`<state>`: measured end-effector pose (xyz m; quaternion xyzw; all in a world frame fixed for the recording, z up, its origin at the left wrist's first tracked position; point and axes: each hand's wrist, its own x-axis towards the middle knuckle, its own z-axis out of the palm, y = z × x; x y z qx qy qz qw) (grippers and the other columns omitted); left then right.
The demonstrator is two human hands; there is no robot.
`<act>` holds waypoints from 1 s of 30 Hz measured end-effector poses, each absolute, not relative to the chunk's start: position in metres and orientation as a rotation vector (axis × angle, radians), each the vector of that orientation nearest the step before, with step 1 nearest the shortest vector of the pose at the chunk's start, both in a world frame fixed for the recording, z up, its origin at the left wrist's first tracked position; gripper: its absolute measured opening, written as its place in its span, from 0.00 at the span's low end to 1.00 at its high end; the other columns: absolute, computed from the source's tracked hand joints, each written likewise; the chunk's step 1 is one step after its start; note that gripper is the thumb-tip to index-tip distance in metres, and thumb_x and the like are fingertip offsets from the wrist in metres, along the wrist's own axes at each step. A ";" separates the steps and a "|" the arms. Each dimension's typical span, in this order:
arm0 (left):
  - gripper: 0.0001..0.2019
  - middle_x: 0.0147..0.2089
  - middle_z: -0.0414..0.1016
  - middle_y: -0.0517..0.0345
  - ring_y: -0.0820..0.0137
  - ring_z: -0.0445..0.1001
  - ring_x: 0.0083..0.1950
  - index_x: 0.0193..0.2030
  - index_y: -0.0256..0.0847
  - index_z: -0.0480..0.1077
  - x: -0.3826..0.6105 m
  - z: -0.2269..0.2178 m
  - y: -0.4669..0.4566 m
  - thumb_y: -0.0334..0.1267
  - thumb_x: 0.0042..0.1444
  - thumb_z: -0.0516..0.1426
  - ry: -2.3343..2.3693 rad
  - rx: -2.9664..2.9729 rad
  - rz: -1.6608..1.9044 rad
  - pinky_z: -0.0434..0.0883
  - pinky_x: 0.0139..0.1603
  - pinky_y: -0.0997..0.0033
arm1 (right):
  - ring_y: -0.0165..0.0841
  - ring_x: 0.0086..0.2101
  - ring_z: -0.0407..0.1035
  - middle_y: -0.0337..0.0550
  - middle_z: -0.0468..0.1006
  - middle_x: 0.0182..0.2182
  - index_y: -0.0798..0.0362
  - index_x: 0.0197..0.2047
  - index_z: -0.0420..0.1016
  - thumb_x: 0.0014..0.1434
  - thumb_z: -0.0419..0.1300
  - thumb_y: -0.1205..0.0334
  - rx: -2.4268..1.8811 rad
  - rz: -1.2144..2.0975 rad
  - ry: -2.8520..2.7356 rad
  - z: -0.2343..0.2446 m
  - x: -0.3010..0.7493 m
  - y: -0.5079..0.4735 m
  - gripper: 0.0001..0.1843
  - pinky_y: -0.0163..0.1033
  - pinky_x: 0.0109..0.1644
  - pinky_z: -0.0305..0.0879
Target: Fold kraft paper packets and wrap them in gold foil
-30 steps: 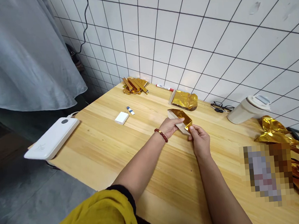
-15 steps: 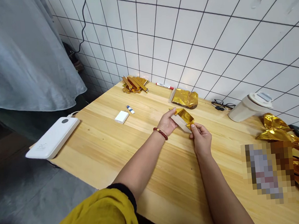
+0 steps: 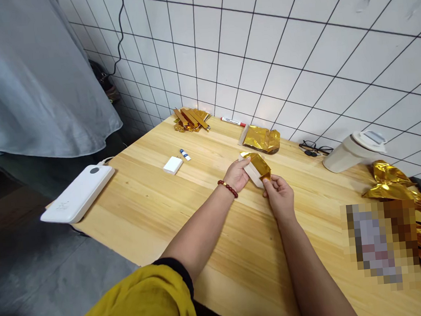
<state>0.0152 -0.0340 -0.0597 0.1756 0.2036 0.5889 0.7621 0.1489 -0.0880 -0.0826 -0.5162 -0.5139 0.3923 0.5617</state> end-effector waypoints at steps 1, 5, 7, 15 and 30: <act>0.08 0.42 0.81 0.47 0.61 0.77 0.50 0.40 0.33 0.74 0.015 -0.059 -0.034 0.30 0.53 0.58 0.439 0.369 1.296 0.69 0.58 0.58 | 0.25 0.19 0.61 0.33 0.71 0.21 0.53 0.40 0.74 0.51 0.66 0.47 -1.229 0.922 -1.215 -0.083 0.149 -0.088 0.20 0.31 0.24 0.58; 0.14 0.40 0.80 0.51 0.64 0.78 0.47 0.43 0.36 0.74 0.011 -0.059 -0.033 0.25 0.50 0.54 0.413 0.294 1.328 0.68 0.58 0.58 | 0.25 0.19 0.60 0.32 0.69 0.19 0.53 0.40 0.73 0.51 0.65 0.48 -1.265 0.904 -1.224 -0.085 0.147 -0.088 0.19 0.31 0.23 0.57; 0.16 0.37 0.80 0.52 0.65 0.78 0.44 0.43 0.36 0.74 0.010 -0.059 -0.032 0.24 0.49 0.52 0.396 0.251 1.326 0.69 0.57 0.58 | 0.25 0.20 0.61 0.34 0.72 0.22 0.53 0.41 0.74 0.50 0.65 0.49 -1.259 0.883 -1.236 -0.087 0.146 -0.087 0.19 0.32 0.25 0.58; 0.15 0.29 0.74 0.58 0.71 0.73 0.32 0.39 0.37 0.73 0.008 -0.060 -0.032 0.22 0.46 0.51 0.386 0.145 1.318 0.68 0.55 0.60 | 0.25 0.21 0.57 0.37 0.74 0.25 0.54 0.44 0.79 0.51 0.61 0.54 -1.324 0.730 -1.343 -0.090 0.147 -0.087 0.19 0.33 0.27 0.59; 0.15 0.27 0.66 0.60 0.70 0.71 0.35 0.36 0.37 0.74 0.000 -0.060 -0.038 0.24 0.40 0.53 0.123 0.245 1.273 0.66 0.57 0.52 | 0.27 0.24 0.64 0.42 0.77 0.35 0.50 0.41 0.82 0.55 0.56 0.63 -1.196 0.577 -1.485 -0.094 0.154 -0.084 0.15 0.37 0.31 0.63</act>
